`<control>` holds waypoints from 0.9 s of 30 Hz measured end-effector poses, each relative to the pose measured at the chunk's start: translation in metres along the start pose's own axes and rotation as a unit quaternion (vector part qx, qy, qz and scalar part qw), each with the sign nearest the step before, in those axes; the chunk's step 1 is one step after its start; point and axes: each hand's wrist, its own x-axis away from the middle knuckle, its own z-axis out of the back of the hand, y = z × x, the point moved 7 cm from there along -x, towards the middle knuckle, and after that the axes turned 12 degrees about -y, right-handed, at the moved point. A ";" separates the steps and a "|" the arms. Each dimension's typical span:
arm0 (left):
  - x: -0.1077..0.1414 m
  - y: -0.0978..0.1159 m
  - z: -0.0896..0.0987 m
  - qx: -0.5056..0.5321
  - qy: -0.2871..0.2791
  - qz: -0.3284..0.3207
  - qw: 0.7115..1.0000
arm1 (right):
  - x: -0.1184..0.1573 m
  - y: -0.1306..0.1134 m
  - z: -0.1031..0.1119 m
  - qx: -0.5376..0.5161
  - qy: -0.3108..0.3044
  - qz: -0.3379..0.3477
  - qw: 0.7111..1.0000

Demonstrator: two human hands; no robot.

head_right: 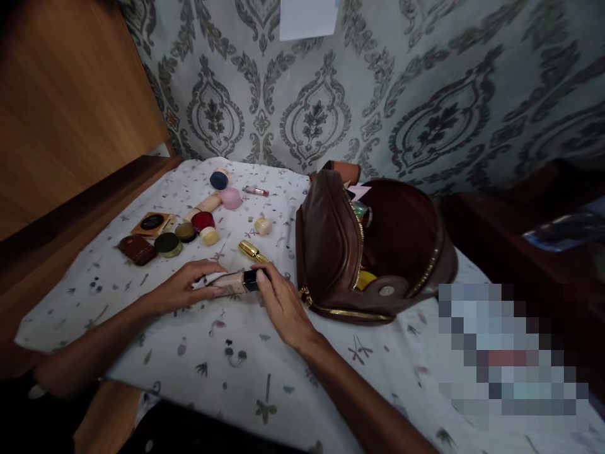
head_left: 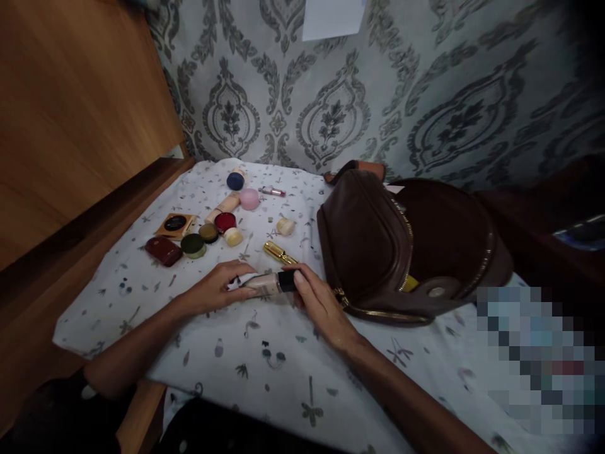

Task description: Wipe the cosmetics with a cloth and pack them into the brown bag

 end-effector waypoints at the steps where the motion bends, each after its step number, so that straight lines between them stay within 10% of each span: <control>1: 0.000 0.000 -0.001 0.002 0.004 0.002 1.000 | 0.001 0.000 -0.001 0.001 -0.001 -0.005 1.000; 19: -0.001 0.010 -0.010 0.002 0.058 -0.010 0.998 | 0.002 0.013 -0.005 0.004 0.061 -0.042 0.997; 27: -0.005 0.004 -0.003 0.089 0.109 0.037 0.989 | -0.004 0.013 -0.015 -0.272 0.032 -0.014 0.962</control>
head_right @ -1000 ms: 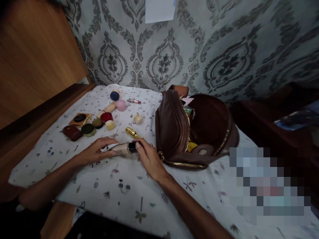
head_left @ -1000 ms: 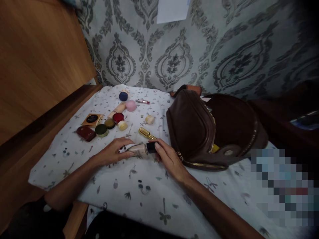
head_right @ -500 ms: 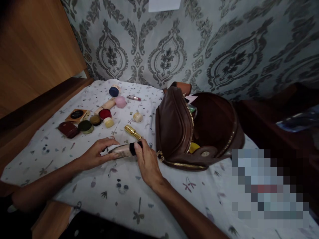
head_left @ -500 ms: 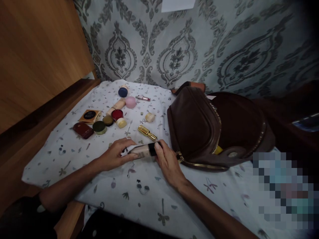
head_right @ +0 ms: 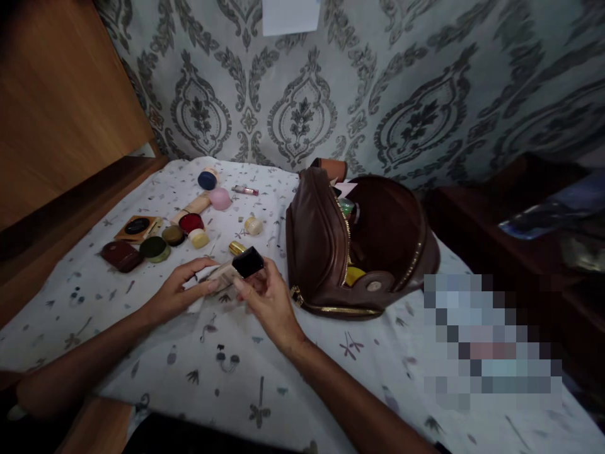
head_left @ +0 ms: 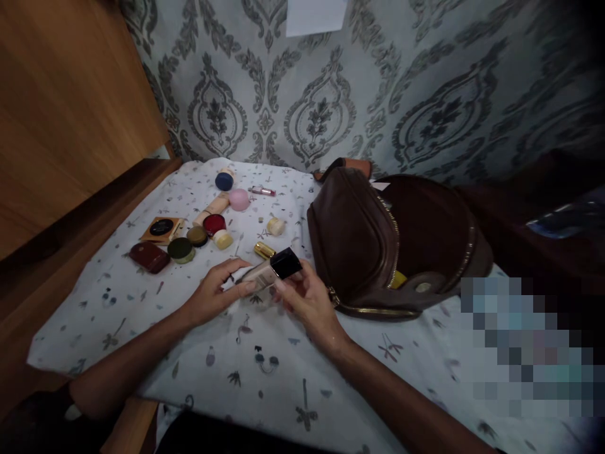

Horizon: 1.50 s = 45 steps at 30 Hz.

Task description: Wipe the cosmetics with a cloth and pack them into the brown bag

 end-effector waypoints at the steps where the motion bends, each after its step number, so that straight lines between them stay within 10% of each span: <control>1: 0.000 -0.001 -0.001 0.011 0.000 0.008 1.000 | -0.002 0.003 -0.003 -0.016 -0.012 -0.005 1.000; 12: 0.013 0.000 0.004 -0.077 0.045 0.007 0.996 | 0.002 0.005 -0.012 -0.104 -0.019 0.016 0.994; 18: 0.026 -0.004 0.023 -0.114 0.212 0.063 0.969 | 0.007 0.001 -0.012 0.066 -0.055 -0.002 0.996; 24: 0.018 0.010 -0.020 -0.221 0.094 -0.074 0.968 | 0.008 -0.001 -0.013 0.106 -0.050 0.023 0.993; 30: 0.017 0.005 -0.038 -0.301 0.037 -0.136 0.943 | 0.001 0.017 -0.015 -0.084 -0.052 0.003 0.995; 38: 0.016 0.019 -0.027 -0.248 0.094 -0.185 0.946 | -0.002 0.010 -0.016 -0.181 -0.073 0.038 0.980; 45: 0.017 0.026 -0.008 -0.171 0.128 -0.164 0.963 | 0.000 0.009 -0.011 -0.063 -0.077 0.035 0.994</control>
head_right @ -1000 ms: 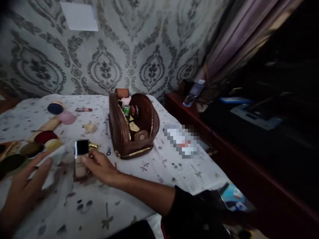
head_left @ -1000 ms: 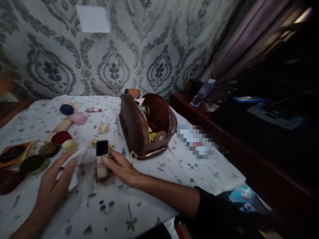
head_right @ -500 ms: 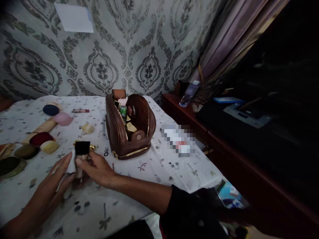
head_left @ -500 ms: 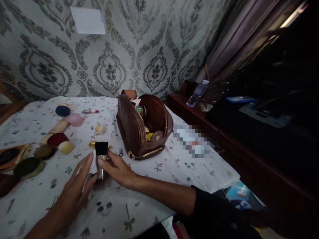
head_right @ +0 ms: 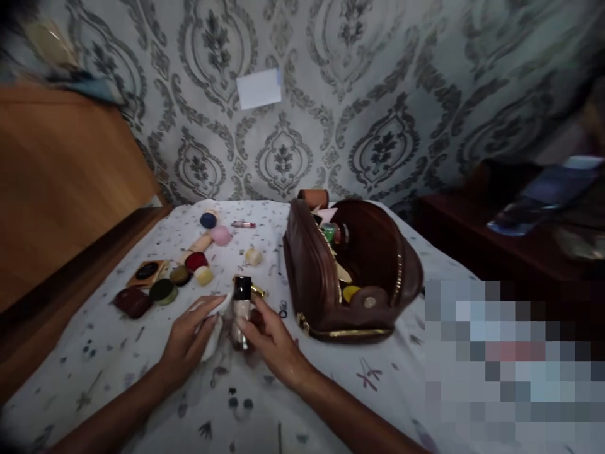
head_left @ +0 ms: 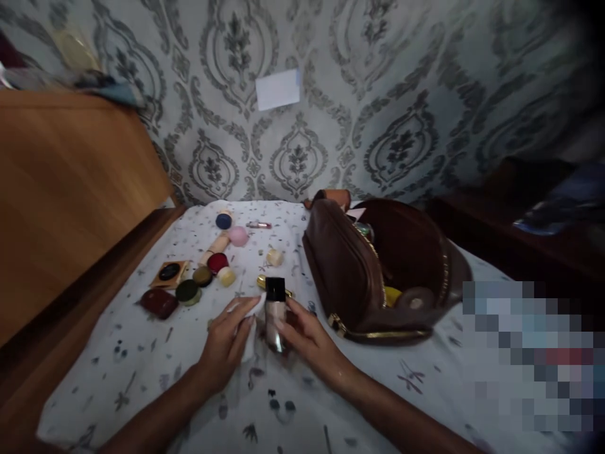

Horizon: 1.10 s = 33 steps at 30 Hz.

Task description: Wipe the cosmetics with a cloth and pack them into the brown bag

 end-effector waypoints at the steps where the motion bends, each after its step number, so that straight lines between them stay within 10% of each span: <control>1: 0.000 0.000 0.003 0.001 0.017 0.010 1.000 | 0.000 0.001 -0.001 0.018 -0.008 0.000 1.000; 14: 0.004 0.018 -0.011 -0.002 -0.071 -0.080 0.994 | -0.003 -0.003 0.006 0.087 0.025 0.002 0.996; 23: 0.003 0.016 0.017 -0.081 0.055 -0.035 0.995 | 0.001 -0.006 -0.003 0.234 0.040 -0.013 0.971; 33: 0.002 0.027 -0.009 -0.083 -0.079 -0.092 0.989 | 0.007 -0.018 0.001 0.364 0.105 -0.033 0.925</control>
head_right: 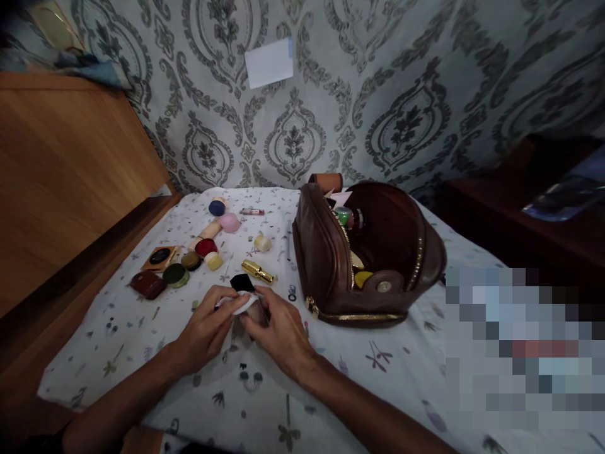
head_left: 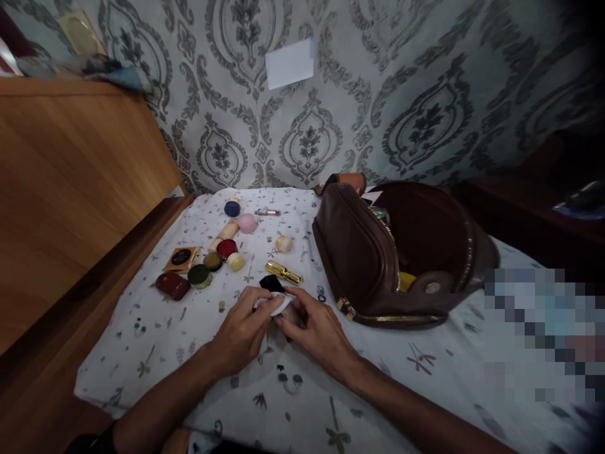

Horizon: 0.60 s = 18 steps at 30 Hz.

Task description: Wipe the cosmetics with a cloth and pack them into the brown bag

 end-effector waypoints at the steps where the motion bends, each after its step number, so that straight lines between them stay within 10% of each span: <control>1: 0.000 0.000 0.000 0.007 -0.007 -0.001 1.000 | 0.000 0.001 0.000 0.017 0.006 0.006 1.000; 12: 0.006 -0.032 0.008 0.001 0.020 0.121 0.992 | 0.007 -0.004 -0.009 0.195 -0.022 0.079 0.977; 18: 0.000 -0.021 -0.003 -0.056 -0.037 0.077 0.995 | 0.008 -0.004 -0.015 0.221 -0.041 0.077 0.971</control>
